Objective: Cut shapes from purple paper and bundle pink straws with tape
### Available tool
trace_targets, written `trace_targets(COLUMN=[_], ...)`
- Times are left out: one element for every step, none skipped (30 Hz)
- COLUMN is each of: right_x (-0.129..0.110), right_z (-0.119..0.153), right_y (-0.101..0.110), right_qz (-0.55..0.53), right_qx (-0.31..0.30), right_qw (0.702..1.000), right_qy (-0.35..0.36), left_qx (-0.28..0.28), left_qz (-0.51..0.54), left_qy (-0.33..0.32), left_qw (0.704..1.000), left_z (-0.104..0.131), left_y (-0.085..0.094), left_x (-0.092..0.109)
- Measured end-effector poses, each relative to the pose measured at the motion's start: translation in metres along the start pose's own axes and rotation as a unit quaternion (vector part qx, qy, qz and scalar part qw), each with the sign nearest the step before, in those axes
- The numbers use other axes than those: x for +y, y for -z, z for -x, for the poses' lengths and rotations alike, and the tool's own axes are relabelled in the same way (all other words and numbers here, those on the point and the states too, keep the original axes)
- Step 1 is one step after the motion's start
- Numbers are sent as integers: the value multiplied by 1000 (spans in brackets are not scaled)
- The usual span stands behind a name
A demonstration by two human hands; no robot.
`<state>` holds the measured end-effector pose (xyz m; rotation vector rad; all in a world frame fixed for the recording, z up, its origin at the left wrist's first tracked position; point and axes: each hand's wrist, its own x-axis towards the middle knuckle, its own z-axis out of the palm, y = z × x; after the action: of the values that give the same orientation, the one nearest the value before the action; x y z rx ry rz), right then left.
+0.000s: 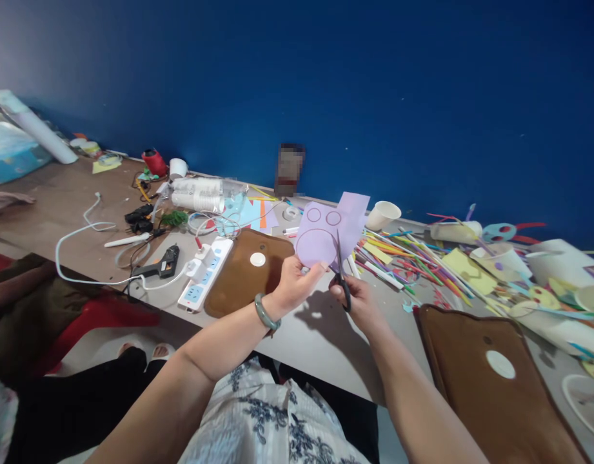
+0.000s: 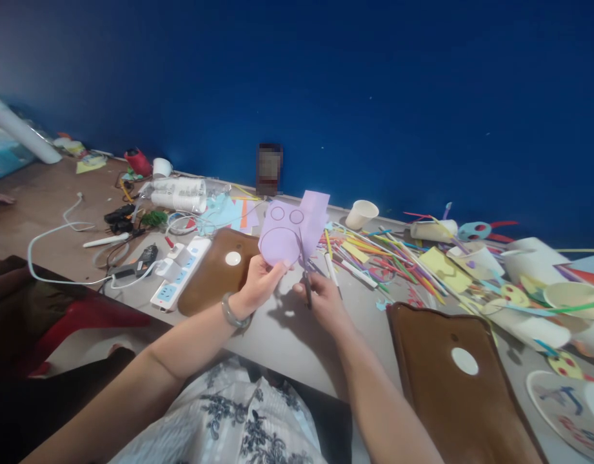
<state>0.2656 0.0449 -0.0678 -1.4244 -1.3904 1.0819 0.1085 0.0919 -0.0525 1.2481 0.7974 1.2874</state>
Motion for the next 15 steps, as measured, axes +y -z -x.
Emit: trace_targets(right_x=[0, 1, 1, 0, 0, -1, -1, -2, -2, -2, -2, -2, -2, -2, -3], right_z=[0, 0, 0, 0, 0, 0, 0, 0, 0, 1, 1, 1, 2, 2, 2], right_y=[0, 0, 1, 1, 0, 0, 0, 0, 0, -1, -1, -1, -1, 0, 0], right_qz=[0, -1, -1, -1, -1, -1, 0, 2, 5, 7, 11, 14, 16, 18, 19], right_qx=[0, 1, 2, 1, 0, -1, -2, -3, -4, -6, -9, -13, -16, -19, -21], right_qw=[1000, 1000, 1000, 1000, 1000, 1000, 1000, 1000, 1000, 1000, 1000, 1000, 1000, 999, 999], right_qy=[2, 4, 4, 4, 3, 1, 0, 1, 2, 5, 10, 14, 19, 23, 27], left_qx=[2, 3, 1, 1, 1, 1, 1, 2, 2, 3, 2, 2, 3, 2, 3], left_qz=[1, 2, 4, 5, 7, 9, 12, 15, 19, 23, 26, 28, 29, 28, 25], left_qy=[1, 1, 1, 0, -1, -2, -1, 3, 7, 13, 18, 22, 24, 25, 26], left_qw=[1000, 1000, 1000, 1000, 1000, 1000, 1000, 1000, 1000, 1000, 999, 999, 999, 999, 999], left_z=[0, 0, 0, 0, 0, 0, 0, 0, 0, 1, 1, 1, 1, 1, 1], left_y=[0, 0, 0, 0, 0, 0, 0, -1, -1, -1, -1, -2, -2, -2, -3], left_x=[0, 0, 0, 1, 2, 3, 4, 6, 8, 9, 10, 11, 12, 12, 13])
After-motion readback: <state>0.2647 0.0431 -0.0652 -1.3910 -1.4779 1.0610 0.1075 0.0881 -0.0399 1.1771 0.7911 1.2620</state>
